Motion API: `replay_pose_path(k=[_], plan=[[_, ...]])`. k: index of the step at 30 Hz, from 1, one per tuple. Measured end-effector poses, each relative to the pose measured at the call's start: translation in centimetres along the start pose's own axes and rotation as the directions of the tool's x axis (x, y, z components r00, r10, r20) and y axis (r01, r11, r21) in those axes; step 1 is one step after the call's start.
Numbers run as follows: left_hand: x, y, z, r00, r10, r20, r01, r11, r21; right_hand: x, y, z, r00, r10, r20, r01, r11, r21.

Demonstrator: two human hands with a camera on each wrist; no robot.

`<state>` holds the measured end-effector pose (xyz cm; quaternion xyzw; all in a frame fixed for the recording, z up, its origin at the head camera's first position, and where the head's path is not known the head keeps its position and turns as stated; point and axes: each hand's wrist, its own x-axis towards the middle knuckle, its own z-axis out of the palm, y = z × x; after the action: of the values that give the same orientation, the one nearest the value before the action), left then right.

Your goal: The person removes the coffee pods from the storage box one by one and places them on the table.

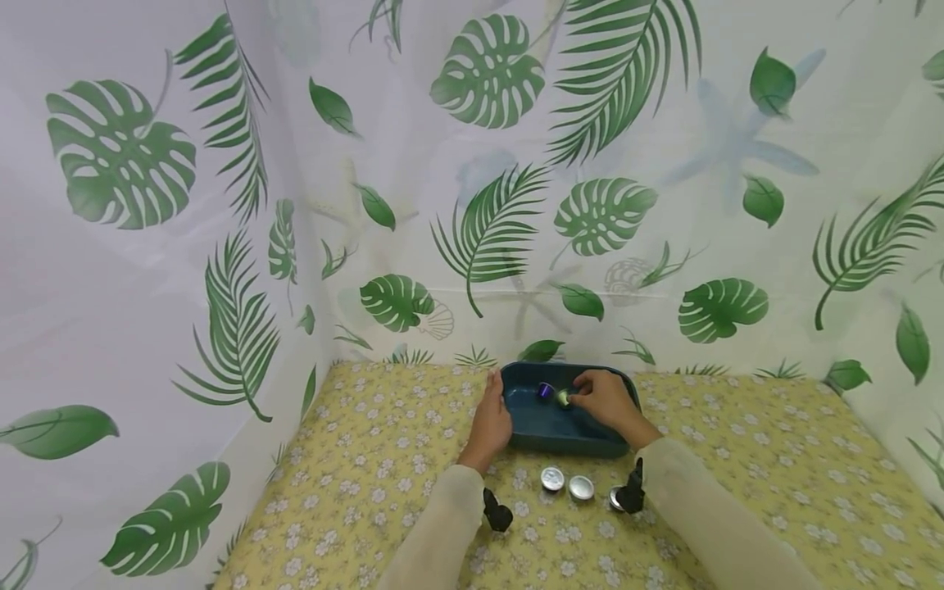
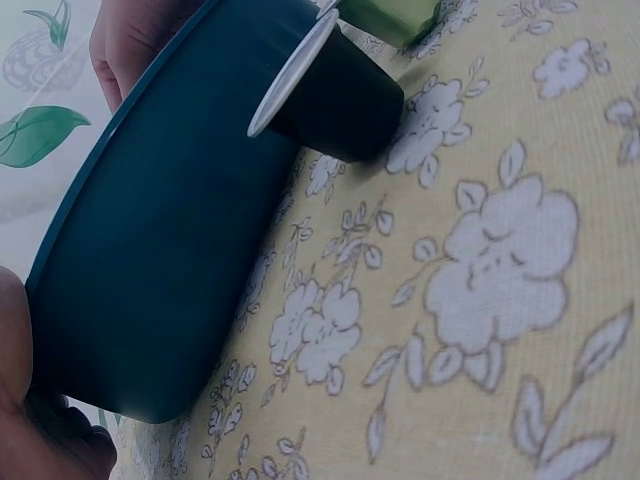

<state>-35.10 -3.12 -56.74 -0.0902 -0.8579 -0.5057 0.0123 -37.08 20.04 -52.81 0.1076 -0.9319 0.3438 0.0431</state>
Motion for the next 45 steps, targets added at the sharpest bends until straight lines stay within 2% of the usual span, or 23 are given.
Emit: replay_pose_path(k=[8, 18, 25, 30, 37, 45], plan=[[0.4, 0.1, -0.2, 1.000, 0.003, 0.002, -0.003, 1.000, -0.017, 0.6, -0.5, -0.1, 1.000, 0.018, 0.019, -0.017, 1.000, -0.016], [0.0, -0.1, -0.5, 1.000, -0.008, 0.009, 0.008, 0.999, -0.046, 1.2, -0.6, 0.8, 0.997, 0.051, 0.053, -0.049, 0.998, -0.030], [0.1, -0.3, -0.3, 1.000, 0.006, -0.017, -0.006, 1.000, -0.018, 1.4, -0.5, 1.0, 0.997, 0.039, 0.068, -0.036, 0.998, -0.044], [0.1, -0.3, -0.1, 1.000, 0.005, -0.013, -0.005, 1.000, -0.022, 1.6, -0.3, 1.2, 0.997, 0.039, 0.073, -0.035, 0.998, -0.051], [0.0, 0.1, 0.0, 1.000, 0.000, -0.028, 0.000, 1.000, -0.013, 1.8, -0.1, 1.5, 0.995, 0.030, 0.096, -0.025, 0.998, -0.061], [0.0, 0.4, 0.0, 0.999, 0.003, -0.031, -0.002, 1.000, 0.024, 1.9, 0.1, 1.8, 0.992, 0.064, 0.105, -0.057, 0.996, -0.068]])
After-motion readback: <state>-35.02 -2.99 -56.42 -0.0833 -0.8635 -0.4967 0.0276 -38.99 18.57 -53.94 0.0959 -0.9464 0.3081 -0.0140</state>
